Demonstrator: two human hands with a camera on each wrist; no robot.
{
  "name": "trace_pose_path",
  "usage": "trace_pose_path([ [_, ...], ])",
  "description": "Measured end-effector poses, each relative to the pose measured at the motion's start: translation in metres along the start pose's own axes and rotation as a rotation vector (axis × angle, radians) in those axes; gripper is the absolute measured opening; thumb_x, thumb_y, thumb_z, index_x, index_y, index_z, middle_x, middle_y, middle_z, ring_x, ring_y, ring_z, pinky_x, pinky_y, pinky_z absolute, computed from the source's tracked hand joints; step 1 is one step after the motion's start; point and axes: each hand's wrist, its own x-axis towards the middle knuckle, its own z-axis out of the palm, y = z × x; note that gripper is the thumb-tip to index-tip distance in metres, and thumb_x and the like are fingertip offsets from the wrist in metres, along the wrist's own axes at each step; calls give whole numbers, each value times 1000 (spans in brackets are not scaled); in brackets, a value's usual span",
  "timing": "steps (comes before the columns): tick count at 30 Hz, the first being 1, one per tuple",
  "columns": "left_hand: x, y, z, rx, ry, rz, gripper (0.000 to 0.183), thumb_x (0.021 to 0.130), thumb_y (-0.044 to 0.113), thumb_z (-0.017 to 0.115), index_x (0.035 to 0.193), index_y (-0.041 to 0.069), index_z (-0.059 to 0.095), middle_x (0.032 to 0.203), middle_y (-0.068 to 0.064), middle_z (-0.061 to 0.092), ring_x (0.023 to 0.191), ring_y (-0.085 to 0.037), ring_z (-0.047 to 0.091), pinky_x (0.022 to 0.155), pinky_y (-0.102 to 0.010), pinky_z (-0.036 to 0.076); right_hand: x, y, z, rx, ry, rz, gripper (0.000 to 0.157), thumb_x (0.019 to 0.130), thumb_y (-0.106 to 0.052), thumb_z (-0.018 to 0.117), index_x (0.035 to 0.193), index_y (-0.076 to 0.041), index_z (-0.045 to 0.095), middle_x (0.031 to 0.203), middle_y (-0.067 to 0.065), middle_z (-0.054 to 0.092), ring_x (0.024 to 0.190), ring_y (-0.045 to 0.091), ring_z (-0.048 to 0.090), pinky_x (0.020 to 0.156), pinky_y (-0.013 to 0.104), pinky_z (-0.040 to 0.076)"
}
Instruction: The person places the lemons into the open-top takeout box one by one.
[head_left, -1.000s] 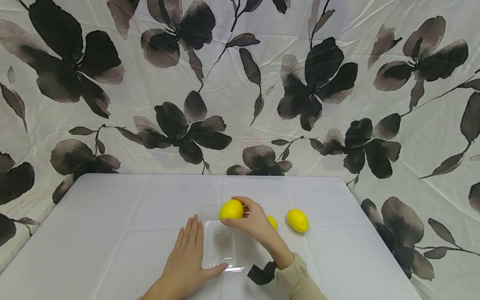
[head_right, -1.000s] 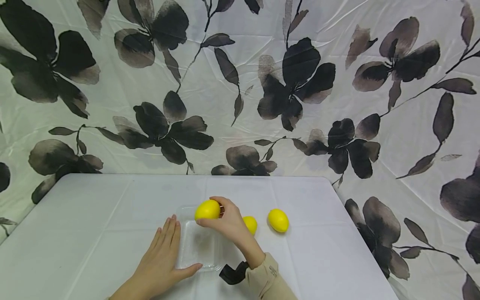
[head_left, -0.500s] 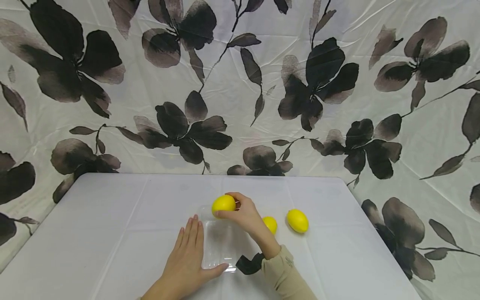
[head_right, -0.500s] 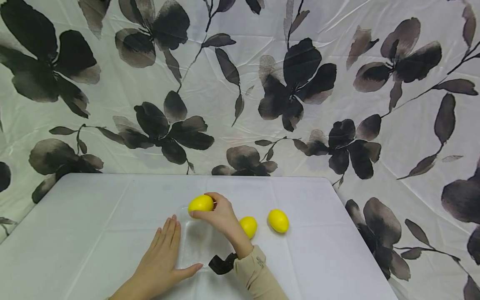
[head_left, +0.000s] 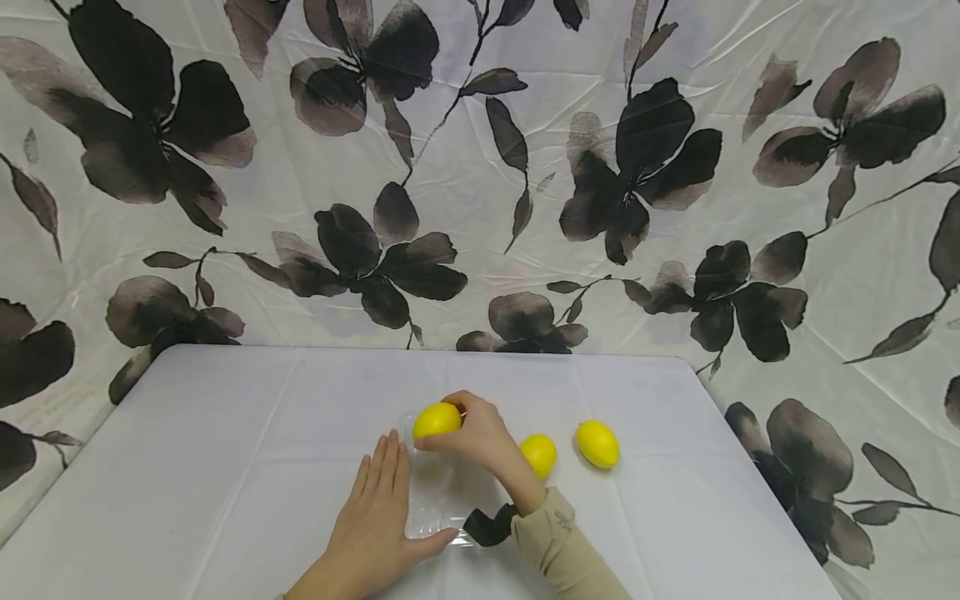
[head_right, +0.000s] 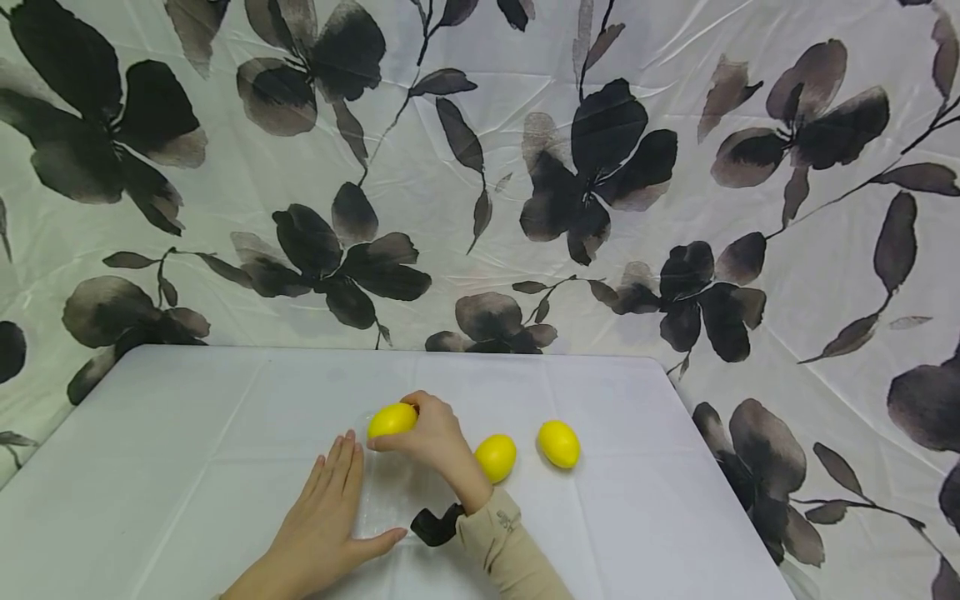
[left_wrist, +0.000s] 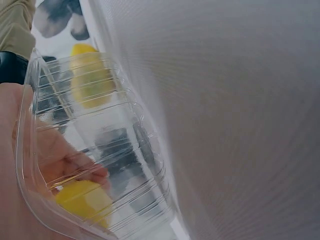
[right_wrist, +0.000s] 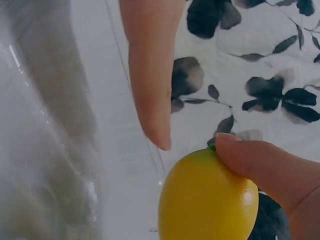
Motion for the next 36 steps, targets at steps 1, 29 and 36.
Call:
trace_pose_path([
  [1, 0, 0, 0, -1, -1, 0, 123, 77, 86, 50, 148, -14, 30, 159, -29, 17, 149, -40, 15, 118, -57, 19, 0, -1, 0, -20, 2, 1, 68, 68, -38, 88, 121, -5, 62, 112, 9, 67, 94, 22, 61, 86, 39, 54],
  [29, 0, 2, -1, 14, -2, 8, 122, 77, 84, 52, 148, -14, 31, 159, -29, 17, 149, -39, 16, 118, -56, 18, -1, -1, 13, -283, -118, 44, 65, 69, -43, 89, 109, -5, 54, 88, 6, 63, 76, 19, 57, 69, 32, 53],
  [36, 0, 0, 1, 19, 6, 11, 123, 78, 84, 51, 148, -14, 30, 160, -29, 17, 149, -39, 15, 118, -56, 19, 0, -1, 15, -288, -135, 31, 61, 71, -41, 88, 107, -5, 56, 87, 5, 64, 74, 18, 57, 67, 30, 53],
])
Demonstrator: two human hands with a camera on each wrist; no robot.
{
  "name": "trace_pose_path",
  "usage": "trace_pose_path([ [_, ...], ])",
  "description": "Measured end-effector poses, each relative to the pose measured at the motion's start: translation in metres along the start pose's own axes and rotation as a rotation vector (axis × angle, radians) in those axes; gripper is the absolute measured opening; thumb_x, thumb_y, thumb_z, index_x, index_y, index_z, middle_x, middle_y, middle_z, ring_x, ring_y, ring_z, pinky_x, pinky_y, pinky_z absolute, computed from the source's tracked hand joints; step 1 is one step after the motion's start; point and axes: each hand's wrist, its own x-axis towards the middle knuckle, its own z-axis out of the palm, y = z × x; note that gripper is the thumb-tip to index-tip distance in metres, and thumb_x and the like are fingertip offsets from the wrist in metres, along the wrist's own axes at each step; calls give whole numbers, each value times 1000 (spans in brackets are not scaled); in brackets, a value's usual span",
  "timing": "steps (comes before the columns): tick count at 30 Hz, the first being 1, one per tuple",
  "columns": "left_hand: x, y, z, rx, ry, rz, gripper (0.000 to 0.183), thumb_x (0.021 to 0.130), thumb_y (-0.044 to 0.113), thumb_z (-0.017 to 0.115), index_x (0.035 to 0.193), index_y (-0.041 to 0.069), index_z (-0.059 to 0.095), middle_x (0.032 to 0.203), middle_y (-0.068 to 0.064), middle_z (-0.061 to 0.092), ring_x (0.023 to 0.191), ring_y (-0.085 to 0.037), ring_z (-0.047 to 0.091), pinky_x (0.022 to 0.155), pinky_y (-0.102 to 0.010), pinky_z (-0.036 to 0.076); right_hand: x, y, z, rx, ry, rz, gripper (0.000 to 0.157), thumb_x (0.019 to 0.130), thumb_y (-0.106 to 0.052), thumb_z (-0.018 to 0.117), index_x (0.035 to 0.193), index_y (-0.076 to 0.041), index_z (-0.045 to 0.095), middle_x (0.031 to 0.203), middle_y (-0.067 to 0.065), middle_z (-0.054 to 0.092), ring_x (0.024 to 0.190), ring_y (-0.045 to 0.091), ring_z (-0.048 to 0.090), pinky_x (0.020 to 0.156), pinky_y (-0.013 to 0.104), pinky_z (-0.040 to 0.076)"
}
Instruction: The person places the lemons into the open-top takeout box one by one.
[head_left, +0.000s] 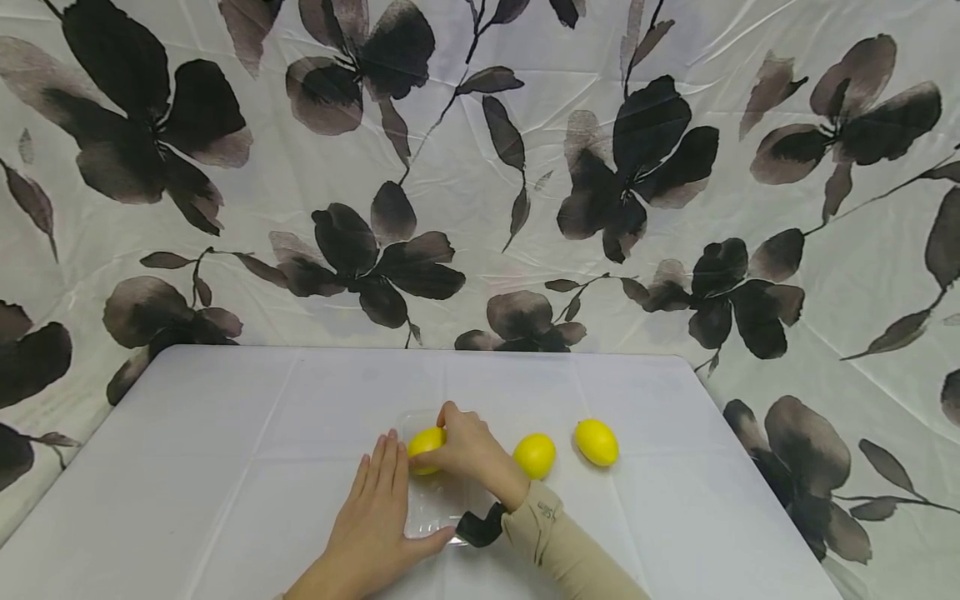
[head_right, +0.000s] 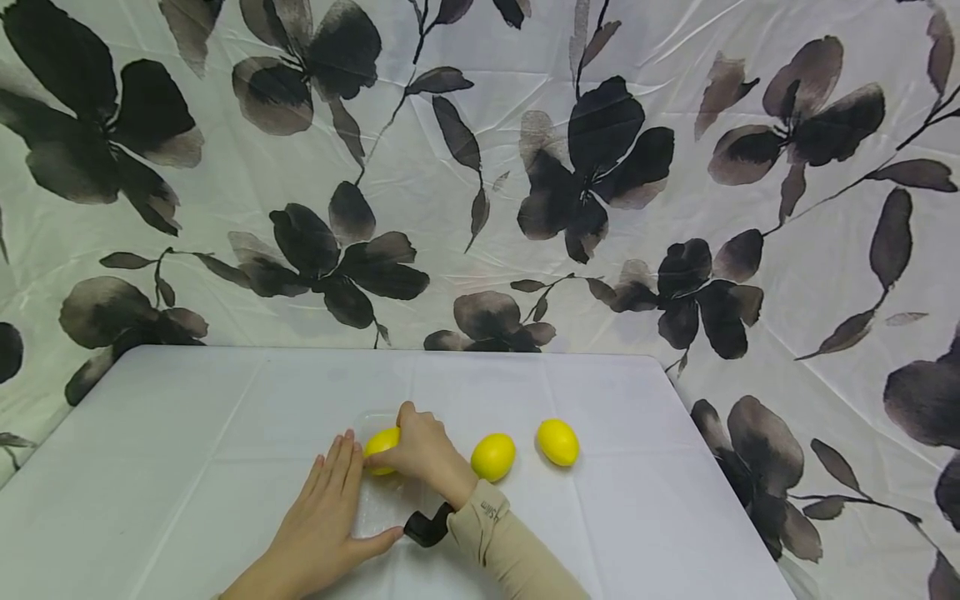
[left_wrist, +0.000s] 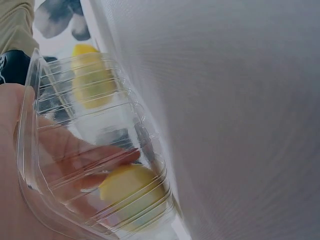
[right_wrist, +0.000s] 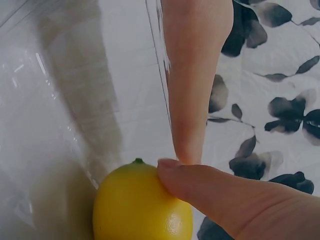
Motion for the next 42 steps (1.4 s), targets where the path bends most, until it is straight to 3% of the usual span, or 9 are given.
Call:
trace_pose_path([
  [9, 1, 0, 1, 6, 2, -1, 125, 77, 87, 48, 148, -14, 30, 159, -29, 17, 149, -39, 15, 118, -55, 19, -1, -1, -4, -37, -12, -17, 61, 68, -25, 92, 116, -4, 61, 104, 10, 68, 86, 21, 60, 81, 37, 55],
  [21, 0, 1, 0, -16, -7, -9, 124, 77, 86, 49, 149, -13, 28, 160, -29, 15, 149, -40, 14, 118, -56, 18, 1, 1, -5, -21, 12, 1, 63, 67, -29, 93, 114, -3, 59, 101, 11, 66, 84, 20, 58, 78, 36, 54],
  [33, 0, 0, 2, -25, 7, -7, 122, 77, 85, 51, 150, -10, 30, 160, -28, 15, 149, -39, 15, 118, -56, 19, -2, 0, -9, 9, -2, 38, 60, 70, -33, 90, 117, -4, 65, 116, 16, 64, 98, 26, 57, 85, 43, 54],
  [42, 1, 0, 3, -23, -13, -18, 126, 76, 87, 48, 150, -12, 28, 161, -28, 14, 149, -39, 14, 118, -56, 18, -3, -2, -10, -10, 0, 43, 60, 71, -32, 90, 117, -3, 65, 115, 15, 65, 98, 26, 57, 86, 42, 53],
])
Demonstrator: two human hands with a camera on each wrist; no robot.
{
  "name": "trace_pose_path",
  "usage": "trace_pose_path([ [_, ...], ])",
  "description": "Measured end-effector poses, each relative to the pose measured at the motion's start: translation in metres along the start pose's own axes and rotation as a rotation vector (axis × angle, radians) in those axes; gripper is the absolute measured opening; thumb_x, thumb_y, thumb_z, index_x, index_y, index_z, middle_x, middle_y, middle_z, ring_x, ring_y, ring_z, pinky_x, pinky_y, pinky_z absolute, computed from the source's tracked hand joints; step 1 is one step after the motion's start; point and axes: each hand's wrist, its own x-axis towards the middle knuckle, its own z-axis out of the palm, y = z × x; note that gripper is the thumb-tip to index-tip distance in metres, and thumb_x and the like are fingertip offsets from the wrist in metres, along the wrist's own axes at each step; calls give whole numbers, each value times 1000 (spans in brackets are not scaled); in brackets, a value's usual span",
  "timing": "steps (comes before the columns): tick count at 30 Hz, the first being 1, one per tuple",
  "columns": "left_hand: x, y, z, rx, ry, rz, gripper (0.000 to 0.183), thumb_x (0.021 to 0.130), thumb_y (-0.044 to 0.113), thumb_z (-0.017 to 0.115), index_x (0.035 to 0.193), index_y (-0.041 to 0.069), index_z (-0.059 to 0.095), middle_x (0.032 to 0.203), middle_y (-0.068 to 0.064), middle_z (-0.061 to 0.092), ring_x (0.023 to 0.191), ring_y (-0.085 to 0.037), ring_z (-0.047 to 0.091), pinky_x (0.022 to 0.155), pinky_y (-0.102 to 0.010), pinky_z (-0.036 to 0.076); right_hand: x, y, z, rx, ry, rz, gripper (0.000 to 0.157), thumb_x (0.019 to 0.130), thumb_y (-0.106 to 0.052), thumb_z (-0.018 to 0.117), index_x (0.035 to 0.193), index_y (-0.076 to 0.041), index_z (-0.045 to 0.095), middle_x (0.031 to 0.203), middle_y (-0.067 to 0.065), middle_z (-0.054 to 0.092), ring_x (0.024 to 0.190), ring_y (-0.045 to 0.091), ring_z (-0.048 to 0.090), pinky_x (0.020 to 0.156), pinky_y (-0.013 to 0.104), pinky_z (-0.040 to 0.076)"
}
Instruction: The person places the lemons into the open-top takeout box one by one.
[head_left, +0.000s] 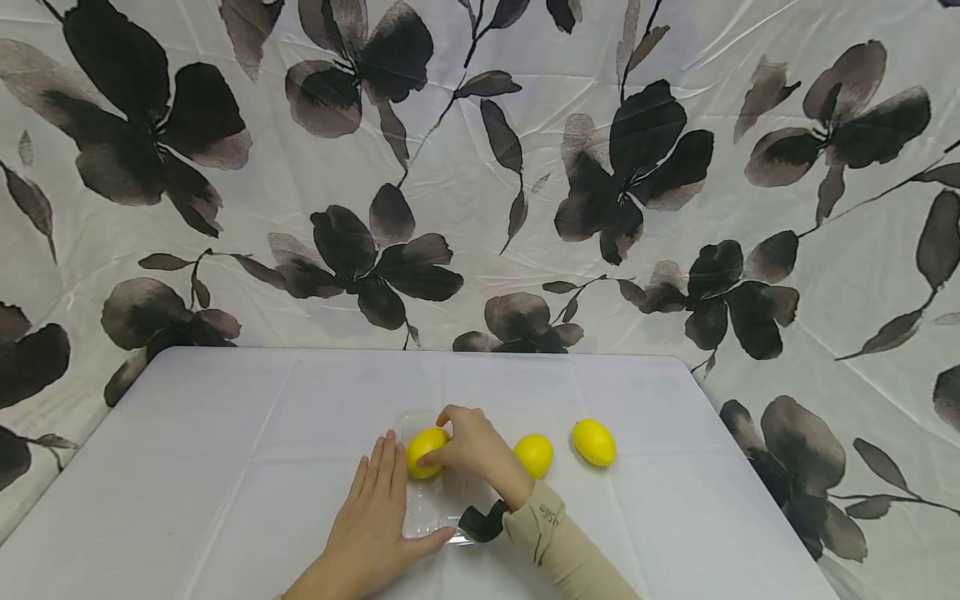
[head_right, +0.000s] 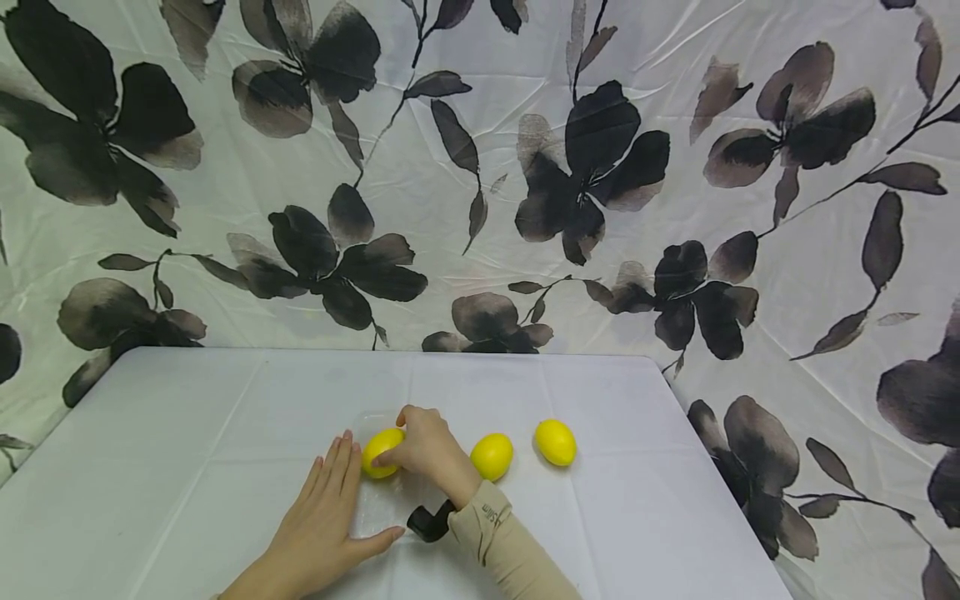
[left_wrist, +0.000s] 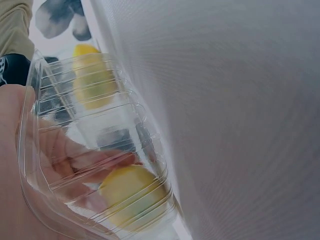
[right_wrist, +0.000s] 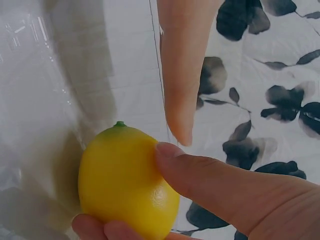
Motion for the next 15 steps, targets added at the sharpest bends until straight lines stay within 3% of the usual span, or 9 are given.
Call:
trace_pose_path([
  [5, 1, 1, -2, -2, -18, -7, 126, 77, 87, 48, 150, -13, 26, 161, -28, 13, 149, -39, 13, 118, -57, 18, 1, 1, 1, 11, -21, 8, 61, 70, -29, 90, 119, -3, 64, 113, 14, 65, 95, 24, 58, 87, 41, 54],
  [15, 1, 2, -3, 3, -30, 1, 124, 78, 85, 49, 149, -14, 26, 160, -29, 14, 149, -40, 14, 118, -57, 17, 4, 8, 3, 138, -7, 3, 59, 72, -23, 90, 116, 1, 59, 89, 8, 66, 69, 14, 62, 67, 28, 56],
])
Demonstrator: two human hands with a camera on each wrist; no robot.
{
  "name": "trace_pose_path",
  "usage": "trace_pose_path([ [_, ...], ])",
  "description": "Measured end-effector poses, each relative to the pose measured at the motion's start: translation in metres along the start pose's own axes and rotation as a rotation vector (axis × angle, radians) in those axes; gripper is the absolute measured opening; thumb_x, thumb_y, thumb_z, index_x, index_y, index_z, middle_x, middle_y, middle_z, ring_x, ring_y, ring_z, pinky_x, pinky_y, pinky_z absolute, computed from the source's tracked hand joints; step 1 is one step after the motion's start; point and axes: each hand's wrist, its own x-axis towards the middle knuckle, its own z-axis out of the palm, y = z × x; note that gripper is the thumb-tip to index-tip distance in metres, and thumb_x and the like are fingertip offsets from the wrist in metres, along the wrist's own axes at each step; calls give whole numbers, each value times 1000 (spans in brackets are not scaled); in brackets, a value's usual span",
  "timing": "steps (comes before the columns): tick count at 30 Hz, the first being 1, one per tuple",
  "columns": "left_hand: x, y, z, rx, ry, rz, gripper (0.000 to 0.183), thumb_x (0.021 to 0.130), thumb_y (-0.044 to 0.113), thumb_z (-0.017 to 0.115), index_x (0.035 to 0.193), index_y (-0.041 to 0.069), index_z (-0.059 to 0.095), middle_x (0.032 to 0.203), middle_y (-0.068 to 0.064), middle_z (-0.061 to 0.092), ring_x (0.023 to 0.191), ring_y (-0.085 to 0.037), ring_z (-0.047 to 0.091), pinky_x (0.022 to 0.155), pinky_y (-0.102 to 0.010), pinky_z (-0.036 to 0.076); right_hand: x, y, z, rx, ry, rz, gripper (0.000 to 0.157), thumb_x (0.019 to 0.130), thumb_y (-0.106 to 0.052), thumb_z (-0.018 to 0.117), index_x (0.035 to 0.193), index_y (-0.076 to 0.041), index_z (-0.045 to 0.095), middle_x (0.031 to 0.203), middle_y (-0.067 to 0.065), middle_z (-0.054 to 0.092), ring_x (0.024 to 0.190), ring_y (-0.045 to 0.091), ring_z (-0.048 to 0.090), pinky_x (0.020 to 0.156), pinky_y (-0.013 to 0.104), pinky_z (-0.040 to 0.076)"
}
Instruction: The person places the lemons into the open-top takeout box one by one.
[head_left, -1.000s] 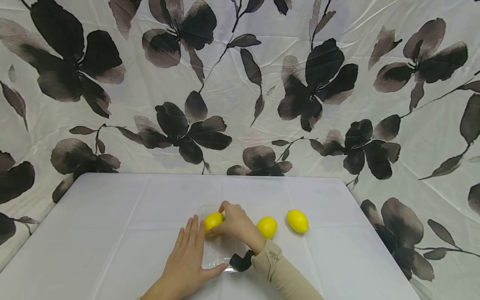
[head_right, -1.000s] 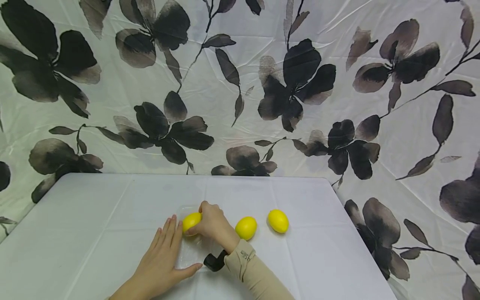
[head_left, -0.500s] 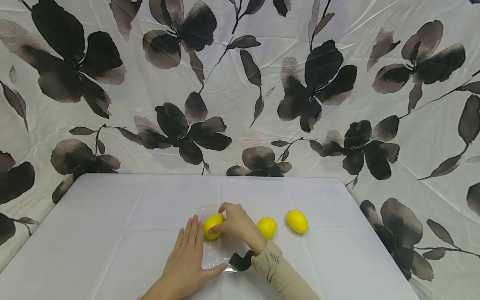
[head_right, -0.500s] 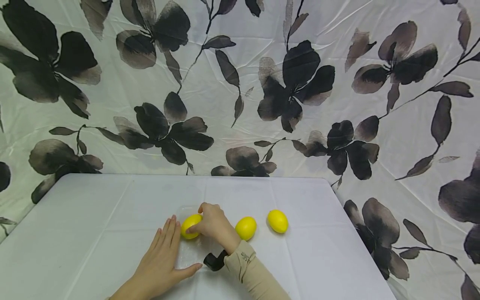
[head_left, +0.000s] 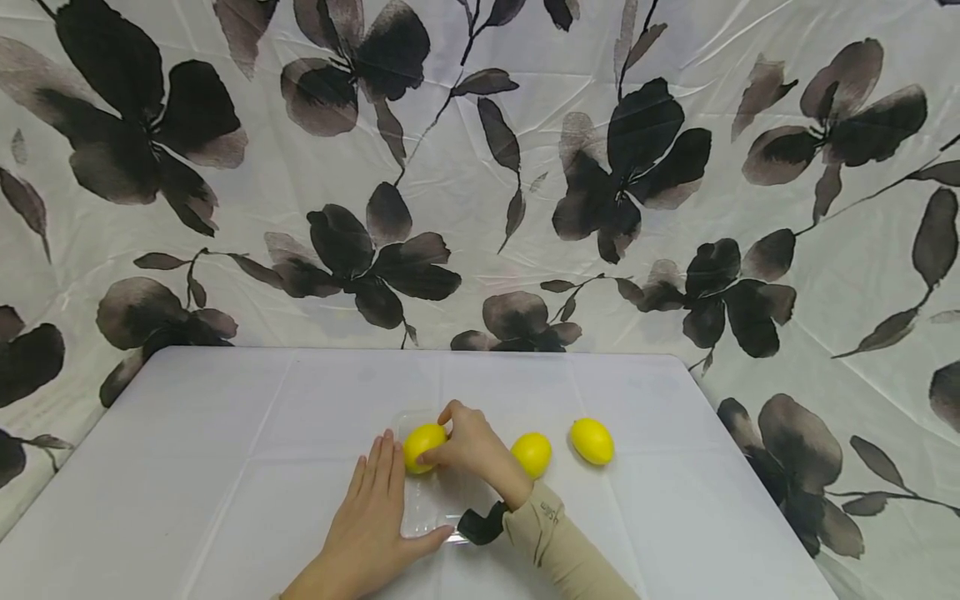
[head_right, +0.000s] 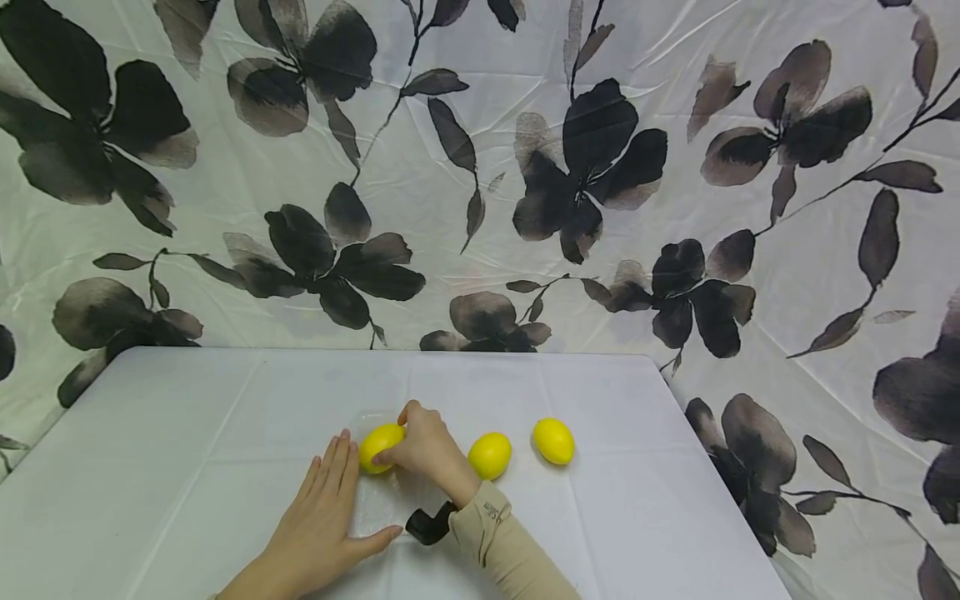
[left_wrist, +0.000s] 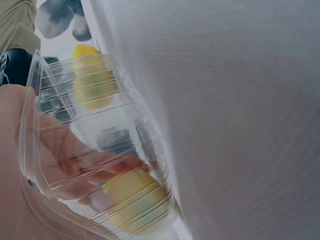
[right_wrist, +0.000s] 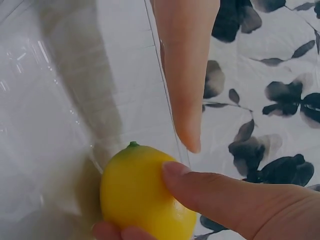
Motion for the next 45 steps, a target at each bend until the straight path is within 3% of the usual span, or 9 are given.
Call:
trace_pose_path([
  [12, 1, 0, 2, 6, -6, -9, 124, 78, 86, 47, 150, -13, 26, 161, -29, 13, 149, -40, 12, 118, -56, 17, -4, -4, -8, -91, 1, -15, 57, 73, -28, 89, 117, -1, 64, 100, 12, 68, 78, 16, 61, 70, 29, 55],
  [26, 1, -2, 2, -12, -8, -16, 126, 76, 87, 48, 150, -12, 25, 161, -28, 10, 150, -39, 10, 120, -53, 12, -12, -7, -15, -113, -2, -36, 52, 73, -27, 88, 113, -2, 66, 102, 14, 68, 86, 23, 62, 71, 33, 55],
  [35, 1, 0, 0, -1, 12, 2, 123, 78, 84, 51, 149, -13, 27, 161, -29, 12, 149, -40, 13, 118, -57, 17, -23, -6, -31, -14, 43, -46, 50, 77, -27, 86, 116, -3, 66, 108, 18, 69, 94, 29, 64, 74, 38, 57],
  [45, 1, 0, 0, 4, 14, -4, 123, 78, 84, 52, 149, -13, 27, 161, -28, 12, 149, -40, 13, 118, -56, 18, -35, 10, -51, 156, 101, -80, 36, 80, -24, 83, 109, -7, 69, 94, 9, 72, 75, 16, 68, 68, 34, 59],
])
